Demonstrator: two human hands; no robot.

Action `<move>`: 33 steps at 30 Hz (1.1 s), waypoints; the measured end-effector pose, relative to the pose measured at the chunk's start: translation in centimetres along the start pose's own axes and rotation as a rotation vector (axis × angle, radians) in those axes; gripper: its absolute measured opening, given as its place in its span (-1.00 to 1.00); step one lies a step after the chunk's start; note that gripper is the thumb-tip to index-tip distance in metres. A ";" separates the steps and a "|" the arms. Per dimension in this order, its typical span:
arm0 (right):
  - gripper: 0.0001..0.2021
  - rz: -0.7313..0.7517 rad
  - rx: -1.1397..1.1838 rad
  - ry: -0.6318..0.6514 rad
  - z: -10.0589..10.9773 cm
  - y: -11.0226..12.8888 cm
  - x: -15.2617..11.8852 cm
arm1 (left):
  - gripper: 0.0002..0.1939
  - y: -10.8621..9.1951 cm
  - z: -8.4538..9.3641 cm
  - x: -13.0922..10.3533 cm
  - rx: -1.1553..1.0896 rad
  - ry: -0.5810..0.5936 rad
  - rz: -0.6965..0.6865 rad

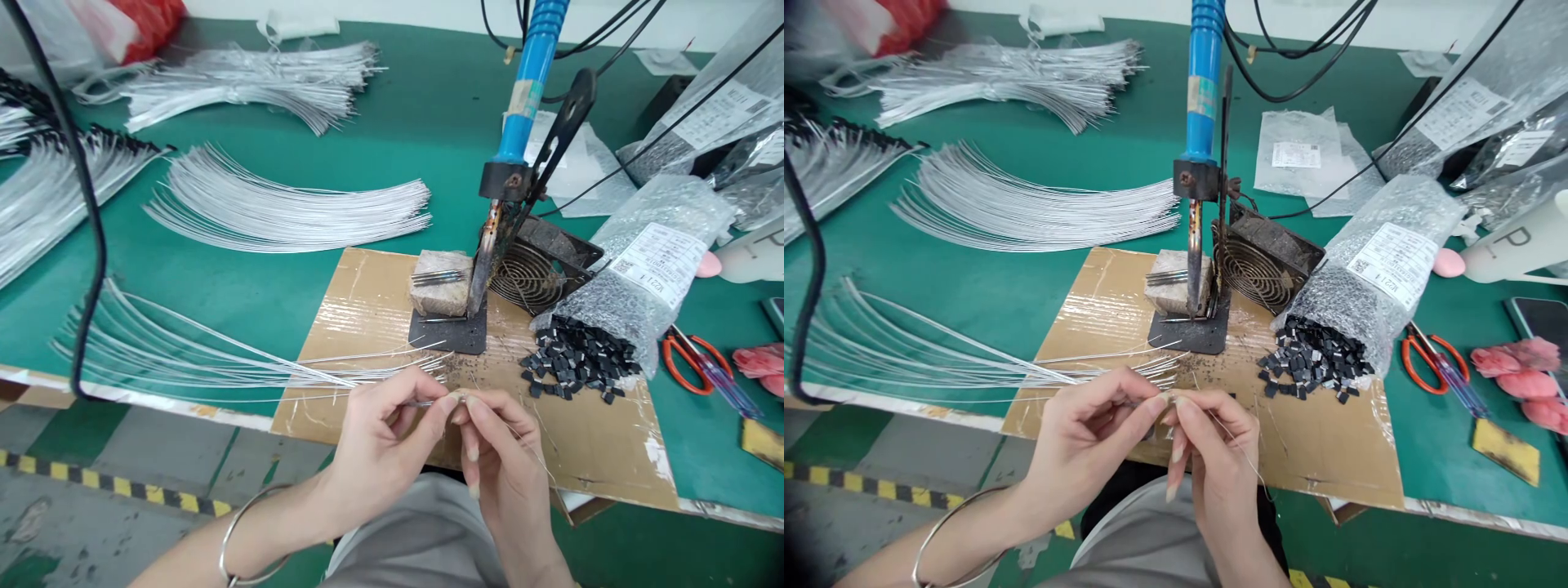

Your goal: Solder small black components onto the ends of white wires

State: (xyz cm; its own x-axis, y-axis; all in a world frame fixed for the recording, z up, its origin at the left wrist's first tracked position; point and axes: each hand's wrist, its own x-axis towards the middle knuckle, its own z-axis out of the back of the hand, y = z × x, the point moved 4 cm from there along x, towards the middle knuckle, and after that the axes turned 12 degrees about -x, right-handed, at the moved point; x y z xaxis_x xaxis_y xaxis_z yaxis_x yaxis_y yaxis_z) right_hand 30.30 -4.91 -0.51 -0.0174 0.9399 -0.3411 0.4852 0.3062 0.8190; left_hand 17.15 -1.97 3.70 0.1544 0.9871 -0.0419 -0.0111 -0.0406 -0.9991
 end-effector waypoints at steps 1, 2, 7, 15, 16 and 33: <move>-0.89 0.002 0.000 -0.003 0.0 0.0 0.0 | -0.76 0.0 -0.1 0.0 -0.014 -0.001 0.006; -0.89 0.003 -0.001 -0.004 0.0 0.1 0.0 | -0.76 0.0 -0.1 0.1 -0.027 0.000 0.014; -0.85 -0.002 0.001 0.015 -0.2 0.5 0.1 | -0.79 -0.3 -0.1 0.4 -0.066 -0.004 0.057; -0.86 0.041 -0.077 -0.033 0.1 0.3 0.1 | -0.81 -0.7 -0.2 0.5 -0.086 0.005 0.048; -0.86 0.043 -0.081 -0.039 0.1 0.2 0.1 | -0.80 -0.6 -0.2 0.5 -0.077 0.005 0.049; -0.90 0.011 -0.123 0.013 0.5 0.9 0.3 | -0.79 -0.2 0.2 -0.1 0.103 0.041 -0.025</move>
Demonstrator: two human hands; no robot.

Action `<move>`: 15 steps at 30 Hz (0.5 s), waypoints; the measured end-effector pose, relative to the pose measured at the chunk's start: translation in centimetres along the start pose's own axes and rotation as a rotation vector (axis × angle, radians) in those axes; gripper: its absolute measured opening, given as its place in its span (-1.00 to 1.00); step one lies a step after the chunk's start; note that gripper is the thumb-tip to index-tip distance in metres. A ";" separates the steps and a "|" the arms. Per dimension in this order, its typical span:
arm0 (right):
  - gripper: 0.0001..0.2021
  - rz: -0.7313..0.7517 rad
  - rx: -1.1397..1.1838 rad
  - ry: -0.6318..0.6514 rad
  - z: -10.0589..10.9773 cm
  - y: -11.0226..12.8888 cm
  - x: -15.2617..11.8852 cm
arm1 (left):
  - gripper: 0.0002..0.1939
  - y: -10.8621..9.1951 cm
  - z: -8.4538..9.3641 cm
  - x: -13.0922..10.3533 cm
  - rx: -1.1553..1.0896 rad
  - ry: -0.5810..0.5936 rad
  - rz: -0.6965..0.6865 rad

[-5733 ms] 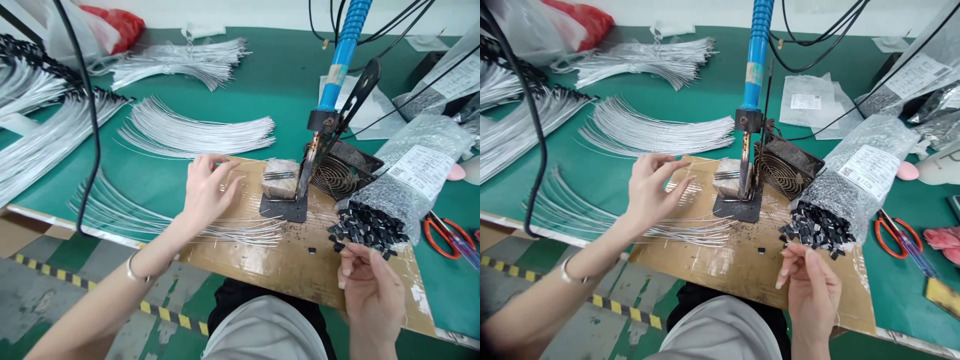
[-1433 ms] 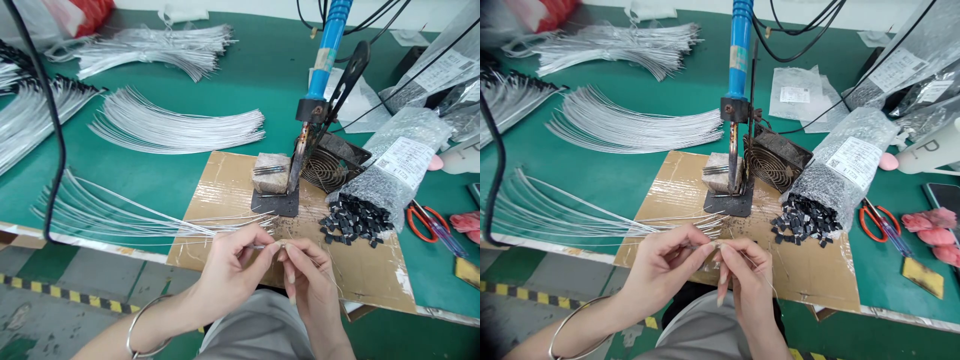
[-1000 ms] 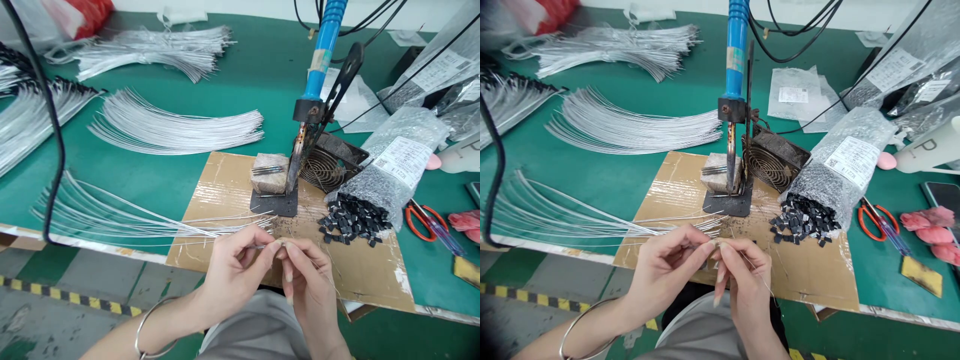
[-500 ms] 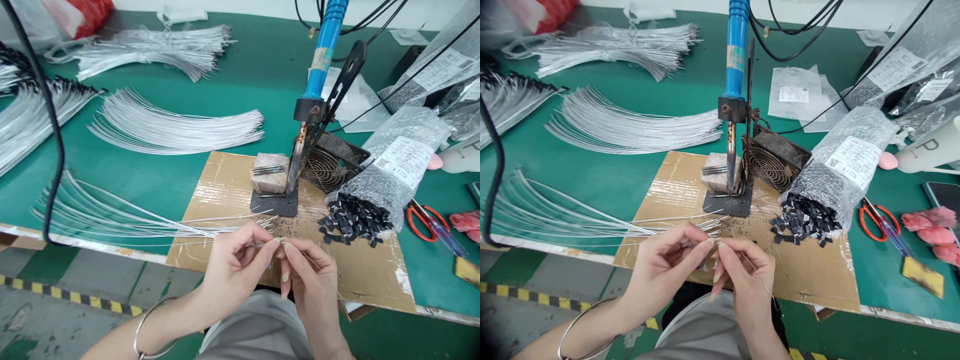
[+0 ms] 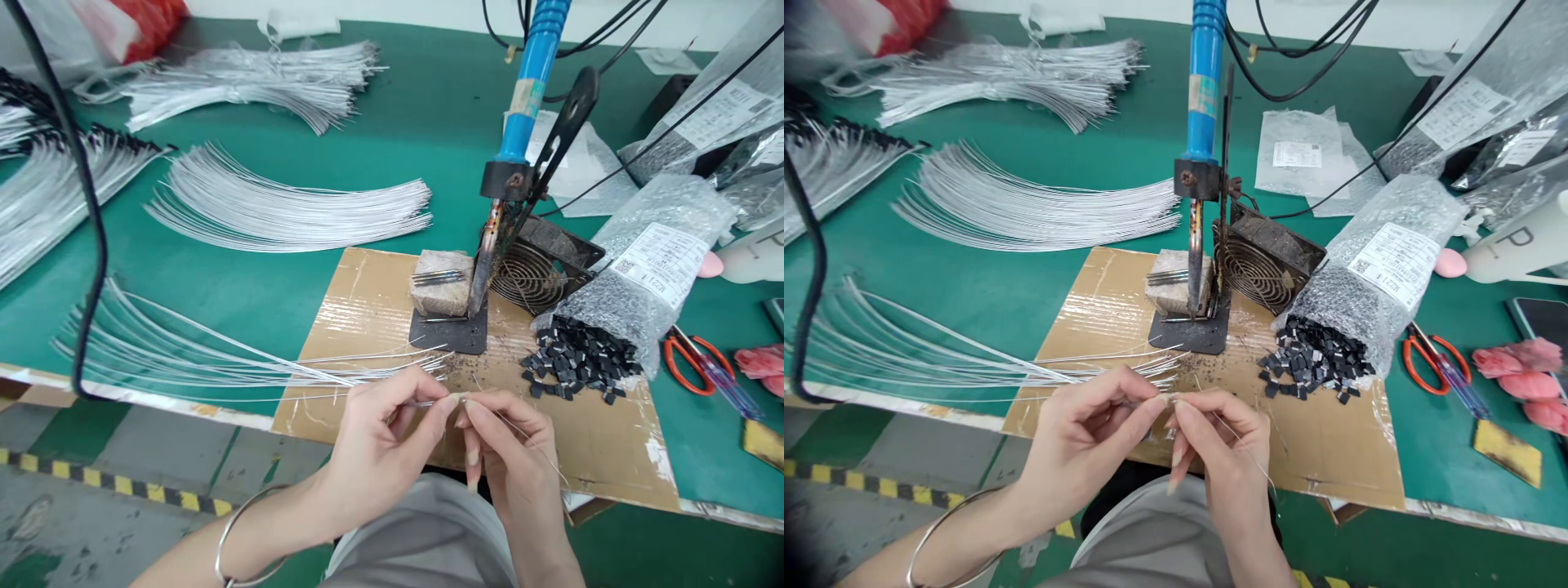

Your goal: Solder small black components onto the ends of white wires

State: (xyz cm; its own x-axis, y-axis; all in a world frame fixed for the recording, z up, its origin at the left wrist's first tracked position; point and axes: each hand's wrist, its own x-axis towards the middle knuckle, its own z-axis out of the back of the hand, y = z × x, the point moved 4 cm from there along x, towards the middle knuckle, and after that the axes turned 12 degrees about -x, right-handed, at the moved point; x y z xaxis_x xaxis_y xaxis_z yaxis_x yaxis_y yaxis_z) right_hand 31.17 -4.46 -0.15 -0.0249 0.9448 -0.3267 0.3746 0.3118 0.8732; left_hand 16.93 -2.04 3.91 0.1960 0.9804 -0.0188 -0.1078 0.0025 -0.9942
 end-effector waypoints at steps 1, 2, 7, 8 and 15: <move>-0.89 -0.003 -0.004 0.017 0.1 0.1 0.1 | -0.79 -0.1 0.0 0.0 0.011 0.011 -0.004; -0.88 -0.005 -0.005 0.031 0.1 0.2 0.1 | -0.80 -0.1 0.0 0.0 0.021 0.021 -0.010; -0.87 -0.029 -0.005 0.053 0.4 0.3 0.4 | -0.81 -0.1 0.2 0.1 0.043 0.031 -0.027; -0.87 -0.035 -0.005 0.059 0.4 0.3 0.4 | -0.80 -0.1 0.2 0.2 0.041 0.027 -0.023; -0.85 -0.080 0.066 0.028 -0.1 0.0 0.1 | -0.78 0.0 0.0 0.2 -0.012 -0.037 0.001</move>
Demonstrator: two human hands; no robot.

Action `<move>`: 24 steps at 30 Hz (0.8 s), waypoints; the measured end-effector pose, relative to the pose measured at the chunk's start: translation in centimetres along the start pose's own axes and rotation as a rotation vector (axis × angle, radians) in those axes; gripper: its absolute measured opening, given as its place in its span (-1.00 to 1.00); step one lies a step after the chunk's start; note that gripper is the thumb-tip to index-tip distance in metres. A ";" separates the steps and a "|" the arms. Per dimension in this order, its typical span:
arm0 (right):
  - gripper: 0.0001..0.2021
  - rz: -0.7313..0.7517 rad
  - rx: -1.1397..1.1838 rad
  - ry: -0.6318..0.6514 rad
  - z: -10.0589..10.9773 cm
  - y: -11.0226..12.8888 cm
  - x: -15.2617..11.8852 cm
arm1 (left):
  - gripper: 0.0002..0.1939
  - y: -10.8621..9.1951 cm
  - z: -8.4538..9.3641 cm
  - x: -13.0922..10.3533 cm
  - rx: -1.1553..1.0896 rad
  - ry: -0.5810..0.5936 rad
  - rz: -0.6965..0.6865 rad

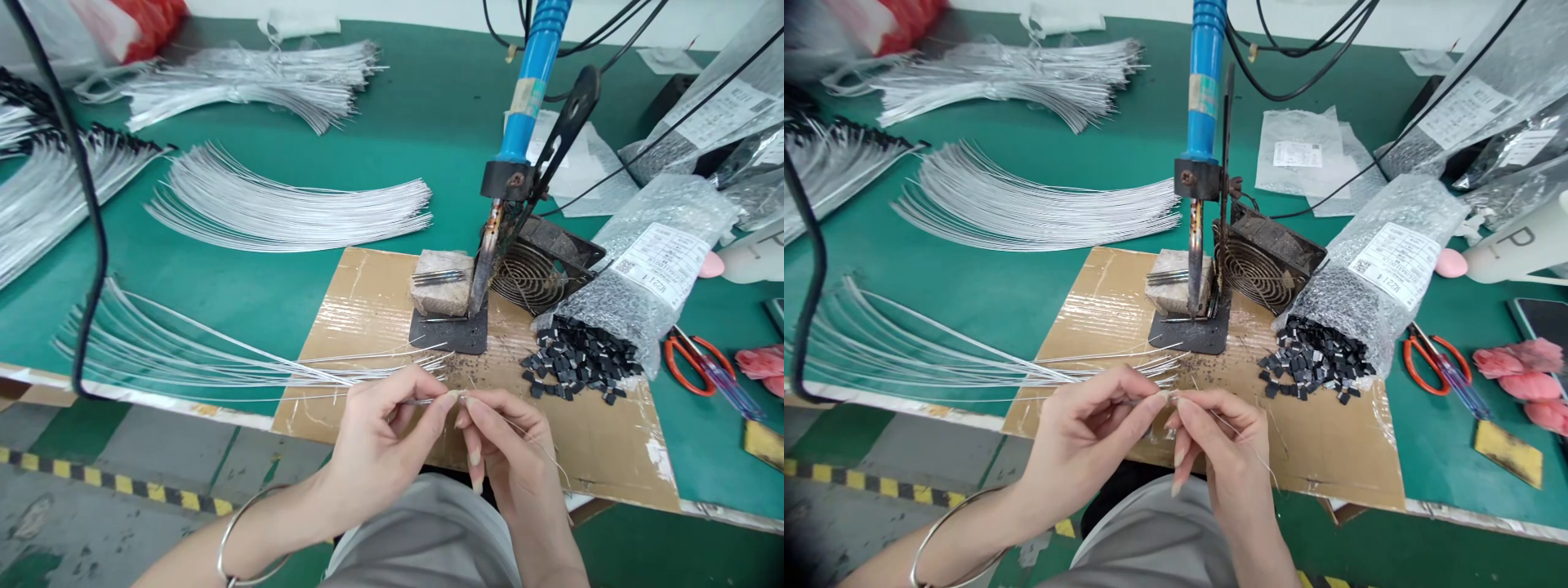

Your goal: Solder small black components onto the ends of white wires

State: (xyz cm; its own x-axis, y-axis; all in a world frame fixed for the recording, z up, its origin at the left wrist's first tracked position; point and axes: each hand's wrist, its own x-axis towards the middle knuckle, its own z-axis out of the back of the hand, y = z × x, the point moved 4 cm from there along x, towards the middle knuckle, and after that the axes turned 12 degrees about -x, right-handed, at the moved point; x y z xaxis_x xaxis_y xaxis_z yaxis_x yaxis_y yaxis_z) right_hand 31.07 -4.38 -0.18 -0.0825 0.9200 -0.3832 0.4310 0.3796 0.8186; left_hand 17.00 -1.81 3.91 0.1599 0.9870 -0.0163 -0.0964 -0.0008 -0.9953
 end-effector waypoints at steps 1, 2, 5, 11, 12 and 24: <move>-0.85 -0.004 0.000 -0.005 0.0 0.0 0.0 | -0.77 0.0 0.0 0.0 -0.008 -0.004 -0.004; -0.86 -0.002 -0.001 -0.004 -0.1 0.0 0.0 | -0.77 0.1 -0.1 -0.1 -0.013 -0.009 -0.010; -0.88 0.030 0.011 0.002 -0.2 -0.2 0.0 | -0.78 0.2 -0.1 -0.3 -0.008 -0.021 -0.037; -0.90 0.075 0.067 -0.046 -0.8 -0.8 -0.1 | -0.82 0.4 -0.2 -0.5 0.029 -0.053 -0.126; -0.90 0.084 0.078 -0.059 -0.9 -0.8 -0.1 | -0.83 0.3 -0.3 -0.5 0.026 -0.057 -0.147; -0.75 0.298 -0.031 -0.249 2.7 1.8 -0.2 | -0.79 -2.8 0.7 -0.4 0.534 -0.119 -0.781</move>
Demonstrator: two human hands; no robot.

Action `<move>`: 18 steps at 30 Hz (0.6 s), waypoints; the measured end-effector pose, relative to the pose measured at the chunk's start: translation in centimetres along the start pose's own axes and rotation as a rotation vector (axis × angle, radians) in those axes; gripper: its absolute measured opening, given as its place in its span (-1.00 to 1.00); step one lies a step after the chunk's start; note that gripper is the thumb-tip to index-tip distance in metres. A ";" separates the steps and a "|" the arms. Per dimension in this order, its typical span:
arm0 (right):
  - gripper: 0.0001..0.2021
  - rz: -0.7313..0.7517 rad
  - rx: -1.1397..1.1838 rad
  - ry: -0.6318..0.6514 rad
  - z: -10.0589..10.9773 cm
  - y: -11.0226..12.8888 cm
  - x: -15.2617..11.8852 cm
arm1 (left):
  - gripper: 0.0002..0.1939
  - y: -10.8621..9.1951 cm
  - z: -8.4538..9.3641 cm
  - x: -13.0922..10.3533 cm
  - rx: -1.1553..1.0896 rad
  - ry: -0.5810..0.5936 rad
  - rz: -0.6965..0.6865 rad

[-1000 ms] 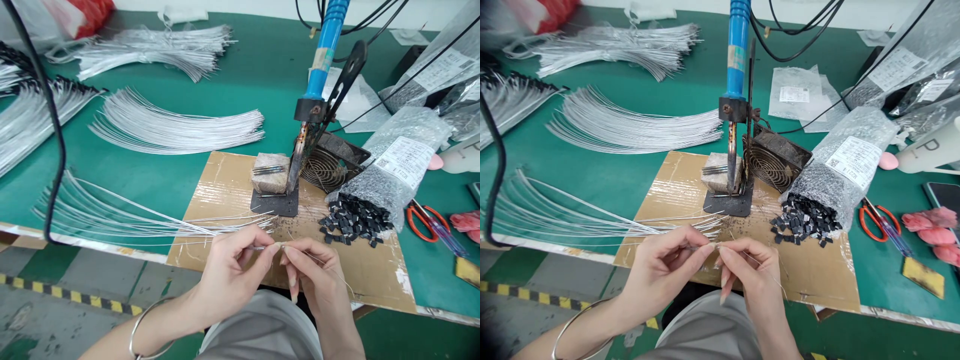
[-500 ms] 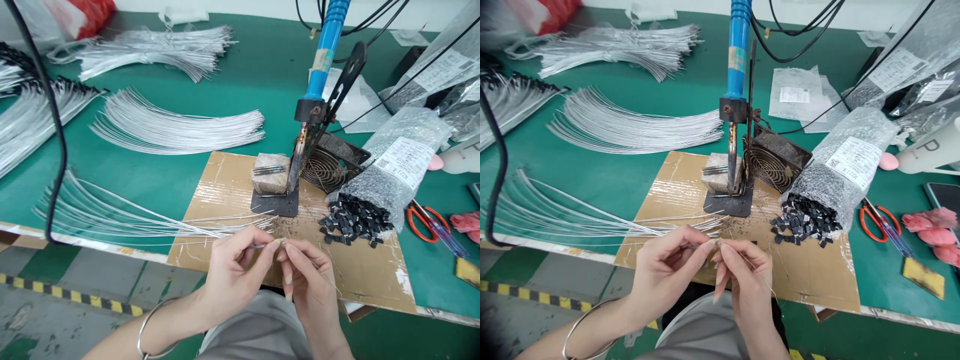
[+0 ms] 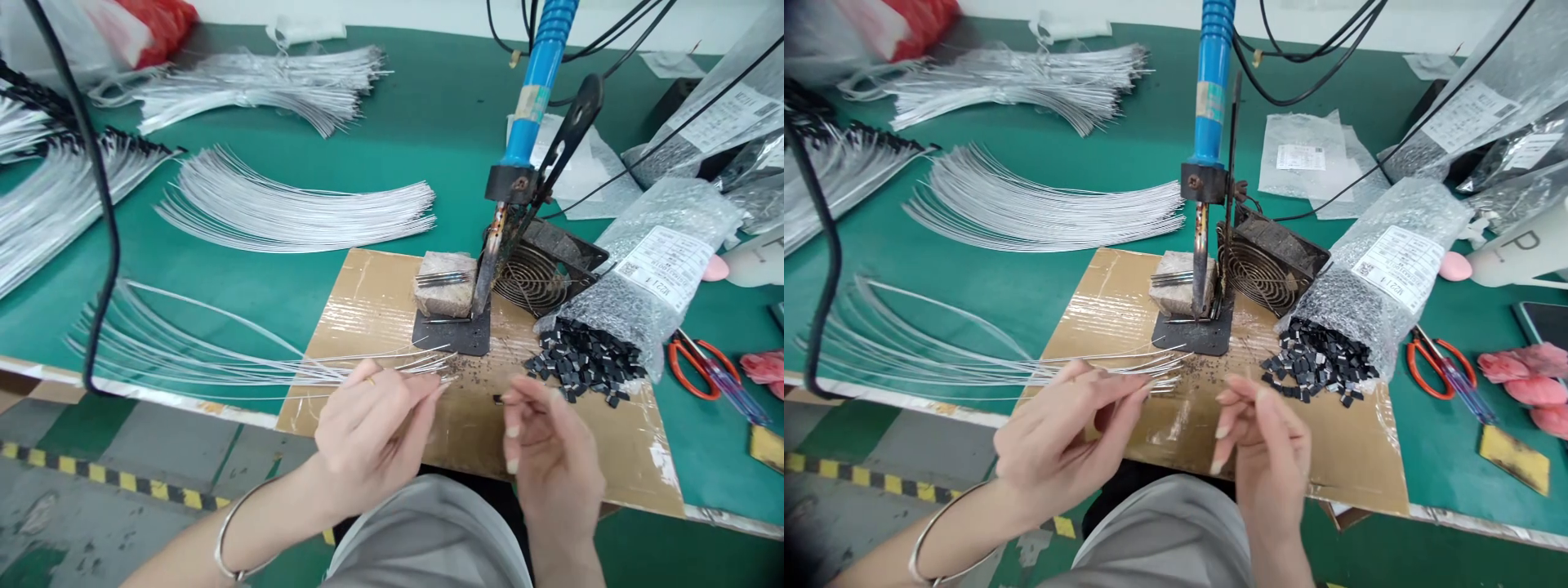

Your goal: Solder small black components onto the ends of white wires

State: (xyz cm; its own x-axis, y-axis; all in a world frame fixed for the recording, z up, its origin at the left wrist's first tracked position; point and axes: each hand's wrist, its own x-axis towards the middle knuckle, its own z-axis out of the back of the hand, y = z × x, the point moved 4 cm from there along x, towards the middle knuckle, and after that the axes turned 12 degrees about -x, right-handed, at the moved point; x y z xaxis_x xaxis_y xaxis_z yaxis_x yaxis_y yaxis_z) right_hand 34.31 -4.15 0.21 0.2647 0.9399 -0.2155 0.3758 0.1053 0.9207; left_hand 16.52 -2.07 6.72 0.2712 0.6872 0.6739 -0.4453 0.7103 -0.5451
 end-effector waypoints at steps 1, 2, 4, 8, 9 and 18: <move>-0.74 0.043 -0.024 -0.051 0.9 0.5 0.3 | -0.78 0.3 0.1 0.0 0.060 0.007 -0.051; -0.73 0.074 -0.049 -0.102 1.8 0.8 0.6 | -0.79 0.8 0.0 -0.1 0.104 0.021 -0.064; -0.71 0.108 -0.089 -0.190 3.4 1.3 1.0 | -0.84 2.1 -0.2 -0.5 0.149 0.040 -0.016; -0.69 0.110 -0.131 -0.253 5.0 1.3 1.3 | -0.93 3.6 -0.5 -1.6 0.301 0.065 0.087; -0.69 0.108 -0.136 -0.250 5.2 1.1 1.3 | -0.91 3.6 -0.4 -1.8 0.346 0.083 0.094; -0.76 0.141 -0.158 -0.176 5.5 0.7 1.4 | -0.87 9.3 3.7 3.1 0.509 0.127 0.041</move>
State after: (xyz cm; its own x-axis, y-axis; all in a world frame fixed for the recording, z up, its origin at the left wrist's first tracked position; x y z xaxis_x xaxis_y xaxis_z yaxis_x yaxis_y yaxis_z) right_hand 39.85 -4.51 -1.26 0.4598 0.8795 -0.1225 0.1844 0.0403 0.9820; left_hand 10.05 6.10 5.62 0.3323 0.7484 0.5740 -0.8072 0.5404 -0.2374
